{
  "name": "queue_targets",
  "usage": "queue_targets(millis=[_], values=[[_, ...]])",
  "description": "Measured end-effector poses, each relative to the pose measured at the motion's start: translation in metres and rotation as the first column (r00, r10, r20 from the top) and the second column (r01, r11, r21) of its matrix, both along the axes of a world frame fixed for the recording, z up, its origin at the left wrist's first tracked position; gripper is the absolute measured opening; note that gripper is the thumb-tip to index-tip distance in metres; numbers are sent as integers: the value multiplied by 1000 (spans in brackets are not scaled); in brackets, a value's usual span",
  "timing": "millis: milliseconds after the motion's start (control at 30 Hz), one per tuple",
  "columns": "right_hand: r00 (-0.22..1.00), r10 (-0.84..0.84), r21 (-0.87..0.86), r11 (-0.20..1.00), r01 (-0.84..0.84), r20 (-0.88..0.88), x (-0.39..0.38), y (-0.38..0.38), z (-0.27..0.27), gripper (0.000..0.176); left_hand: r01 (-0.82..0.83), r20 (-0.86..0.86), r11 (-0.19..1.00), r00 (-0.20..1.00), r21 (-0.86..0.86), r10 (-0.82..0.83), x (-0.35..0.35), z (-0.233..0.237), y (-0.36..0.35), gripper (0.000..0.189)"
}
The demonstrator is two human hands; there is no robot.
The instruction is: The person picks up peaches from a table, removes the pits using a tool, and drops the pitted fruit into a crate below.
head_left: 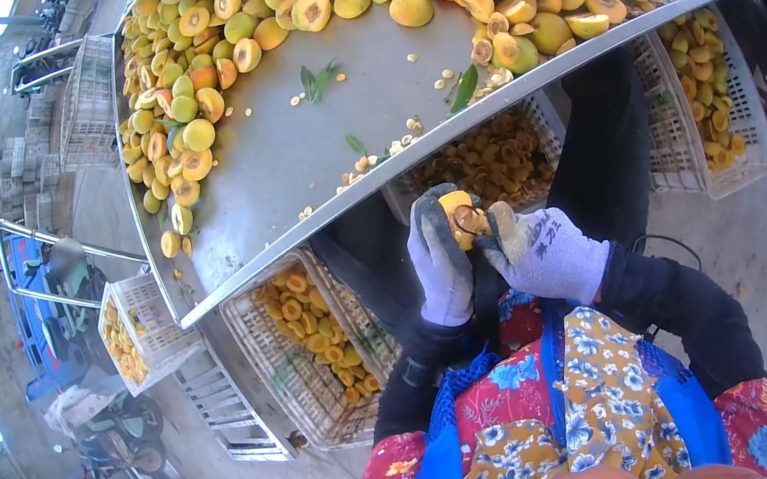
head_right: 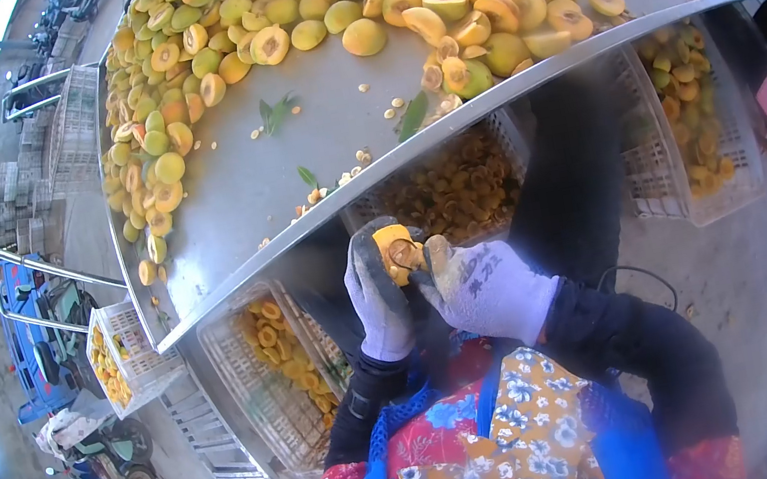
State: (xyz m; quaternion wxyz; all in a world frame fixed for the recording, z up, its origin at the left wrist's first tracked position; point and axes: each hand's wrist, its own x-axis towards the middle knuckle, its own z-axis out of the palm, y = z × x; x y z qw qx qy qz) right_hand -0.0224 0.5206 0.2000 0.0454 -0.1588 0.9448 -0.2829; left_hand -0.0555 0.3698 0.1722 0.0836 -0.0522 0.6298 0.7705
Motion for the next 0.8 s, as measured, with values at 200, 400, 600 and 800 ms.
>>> queue_targets(millis=[200,400,600,800], values=[[995,72,27,997,-74,66,0,3,3,38,-32,-71,998,997,-52,28,7,-12,0,48],[918,50,-472,868,155,393,-9,5,18,28,-87,-163,973,985,-214,52,7,-5,5,43],[931,114,-327,945,7,348,-6,9,1,24,-64,-174,909,985,-412,-10,3,-2,5,24],[732,169,-605,698,383,660,-10,7,17,24,-138,-301,905,953,-403,11,4,6,11,28]])
